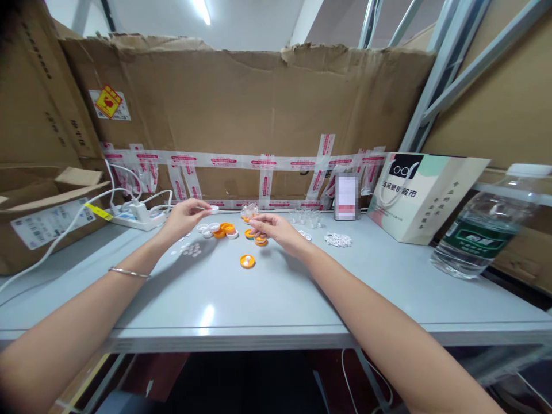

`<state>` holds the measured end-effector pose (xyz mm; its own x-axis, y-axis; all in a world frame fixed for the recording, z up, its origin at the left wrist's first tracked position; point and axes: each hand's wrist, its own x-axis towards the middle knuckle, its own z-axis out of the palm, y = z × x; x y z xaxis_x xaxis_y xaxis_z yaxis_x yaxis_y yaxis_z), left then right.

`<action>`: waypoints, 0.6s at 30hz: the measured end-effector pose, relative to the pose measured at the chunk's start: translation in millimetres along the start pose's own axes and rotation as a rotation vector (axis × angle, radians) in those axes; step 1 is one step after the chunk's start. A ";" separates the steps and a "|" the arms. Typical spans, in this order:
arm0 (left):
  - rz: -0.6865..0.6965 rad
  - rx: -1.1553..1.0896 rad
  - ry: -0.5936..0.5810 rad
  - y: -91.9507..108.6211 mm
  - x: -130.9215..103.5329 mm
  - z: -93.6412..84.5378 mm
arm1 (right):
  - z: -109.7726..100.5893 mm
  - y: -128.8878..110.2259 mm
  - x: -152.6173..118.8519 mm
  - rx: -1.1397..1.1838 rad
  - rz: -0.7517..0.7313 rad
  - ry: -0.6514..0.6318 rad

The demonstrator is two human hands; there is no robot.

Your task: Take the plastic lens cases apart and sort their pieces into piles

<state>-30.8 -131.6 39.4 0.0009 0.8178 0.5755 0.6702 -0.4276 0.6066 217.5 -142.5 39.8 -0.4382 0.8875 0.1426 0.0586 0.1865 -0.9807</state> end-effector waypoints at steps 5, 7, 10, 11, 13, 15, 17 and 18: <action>-0.149 0.275 -0.067 -35.5 6.9 -1.2 | -5.4 3.8 -0.4 -0.125 -0.010 -0.031; -0.182 0.293 -0.068 -40.9 7.2 -0.1 | -4.9 3.4 -2.2 -0.167 -0.003 -0.054; -0.213 0.324 -0.093 -43.8 7.4 -0.1 | -3.0 0.9 -4.8 -0.223 0.017 -0.063; -0.215 0.333 -0.104 -44.1 7.3 -0.2 | -2.5 0.0 -5.4 -0.240 0.026 -0.063; -0.209 0.348 -0.124 -44.7 6.9 -0.3 | -1.9 -1.7 -6.1 -0.270 0.044 -0.066; -0.201 0.361 -0.142 -45.3 6.3 -0.1 | -2.1 -2.8 -6.3 -0.291 0.055 -0.068; -0.196 0.378 -0.150 -45.2 6.0 -0.3 | -2.9 -3.3 -6.6 -0.303 0.056 -0.075; -0.191 0.388 -0.147 -44.2 5.9 -0.7 | -3.3 -3.6 -6.8 -0.313 0.054 -0.083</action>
<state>-60.9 -108.1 16.4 -0.0635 0.9258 0.3726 0.8969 -0.1108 0.4282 223.3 -147.8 42.8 -0.4982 0.8645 0.0674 0.3510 0.2721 -0.8960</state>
